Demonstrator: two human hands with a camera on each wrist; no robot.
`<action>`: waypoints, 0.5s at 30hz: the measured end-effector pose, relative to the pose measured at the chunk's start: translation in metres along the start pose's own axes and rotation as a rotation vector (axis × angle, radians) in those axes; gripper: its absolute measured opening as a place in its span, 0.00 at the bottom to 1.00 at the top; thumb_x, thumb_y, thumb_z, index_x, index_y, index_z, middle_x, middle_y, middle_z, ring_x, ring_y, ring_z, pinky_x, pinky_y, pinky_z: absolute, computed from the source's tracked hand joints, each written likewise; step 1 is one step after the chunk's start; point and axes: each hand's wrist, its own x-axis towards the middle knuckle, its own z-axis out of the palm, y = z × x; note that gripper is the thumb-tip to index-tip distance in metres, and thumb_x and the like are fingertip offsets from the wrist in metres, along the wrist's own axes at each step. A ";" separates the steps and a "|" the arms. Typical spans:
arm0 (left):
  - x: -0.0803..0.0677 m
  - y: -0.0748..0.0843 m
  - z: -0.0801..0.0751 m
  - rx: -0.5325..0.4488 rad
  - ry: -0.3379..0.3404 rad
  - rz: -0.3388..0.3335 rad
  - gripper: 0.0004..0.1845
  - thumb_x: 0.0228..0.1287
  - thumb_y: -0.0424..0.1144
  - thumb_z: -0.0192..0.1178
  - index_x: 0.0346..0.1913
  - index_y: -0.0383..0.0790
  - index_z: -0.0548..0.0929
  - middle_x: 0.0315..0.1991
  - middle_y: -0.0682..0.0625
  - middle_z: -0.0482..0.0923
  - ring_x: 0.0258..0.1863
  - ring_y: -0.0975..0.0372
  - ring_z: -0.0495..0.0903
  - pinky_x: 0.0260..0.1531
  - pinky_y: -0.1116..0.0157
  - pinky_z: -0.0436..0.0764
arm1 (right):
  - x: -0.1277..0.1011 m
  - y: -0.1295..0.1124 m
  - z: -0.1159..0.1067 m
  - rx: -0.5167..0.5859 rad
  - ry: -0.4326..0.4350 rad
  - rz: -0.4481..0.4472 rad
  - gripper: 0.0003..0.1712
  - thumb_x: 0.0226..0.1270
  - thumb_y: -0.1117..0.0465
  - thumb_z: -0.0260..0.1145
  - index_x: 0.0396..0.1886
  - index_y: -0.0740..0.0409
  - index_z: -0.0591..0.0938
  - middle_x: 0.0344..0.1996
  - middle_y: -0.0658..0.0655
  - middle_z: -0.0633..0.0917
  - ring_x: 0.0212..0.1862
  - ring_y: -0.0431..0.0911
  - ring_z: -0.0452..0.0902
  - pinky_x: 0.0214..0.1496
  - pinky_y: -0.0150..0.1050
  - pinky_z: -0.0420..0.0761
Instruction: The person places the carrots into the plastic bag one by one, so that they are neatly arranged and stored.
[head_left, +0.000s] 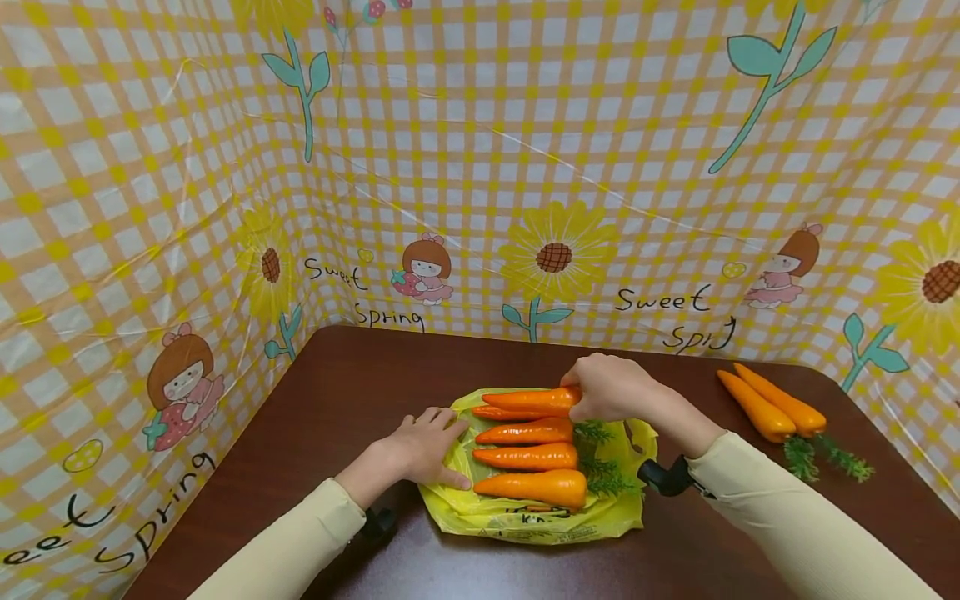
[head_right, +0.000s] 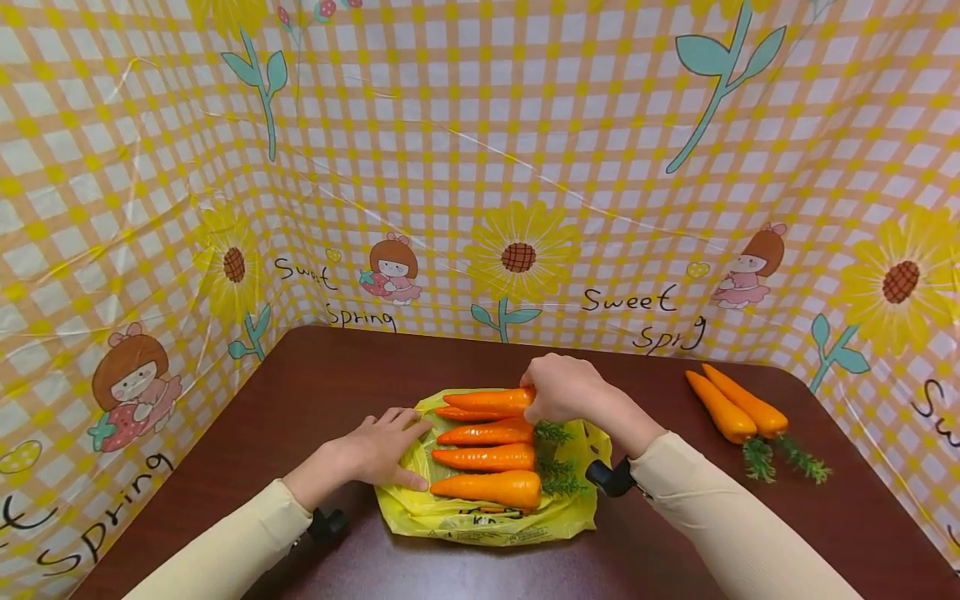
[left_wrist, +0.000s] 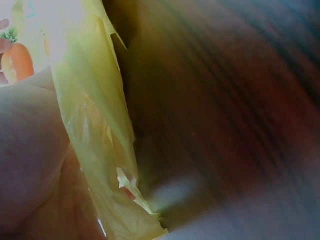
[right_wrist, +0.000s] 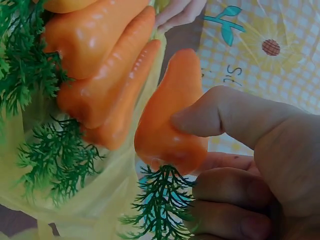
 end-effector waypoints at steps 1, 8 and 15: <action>0.000 0.000 0.000 0.002 -0.001 -0.002 0.50 0.58 0.72 0.61 0.79 0.54 0.59 0.79 0.48 0.55 0.78 0.51 0.55 0.68 0.41 0.63 | 0.001 0.000 0.001 -0.008 -0.002 -0.001 0.26 0.59 0.57 0.72 0.59 0.57 0.85 0.46 0.57 0.88 0.23 0.41 0.72 0.23 0.36 0.64; 0.000 0.000 0.000 0.001 -0.001 -0.003 0.51 0.58 0.73 0.60 0.79 0.54 0.59 0.79 0.48 0.55 0.78 0.51 0.55 0.68 0.41 0.63 | 0.007 -0.004 0.006 -0.020 -0.018 -0.005 0.27 0.60 0.57 0.73 0.59 0.58 0.84 0.51 0.59 0.87 0.29 0.42 0.77 0.25 0.37 0.69; 0.000 0.000 0.000 0.011 0.005 0.000 0.50 0.58 0.73 0.61 0.79 0.53 0.60 0.78 0.48 0.56 0.77 0.51 0.56 0.67 0.42 0.65 | 0.011 -0.008 0.012 -0.063 0.000 -0.010 0.25 0.59 0.56 0.75 0.57 0.55 0.86 0.50 0.58 0.87 0.30 0.42 0.76 0.25 0.38 0.72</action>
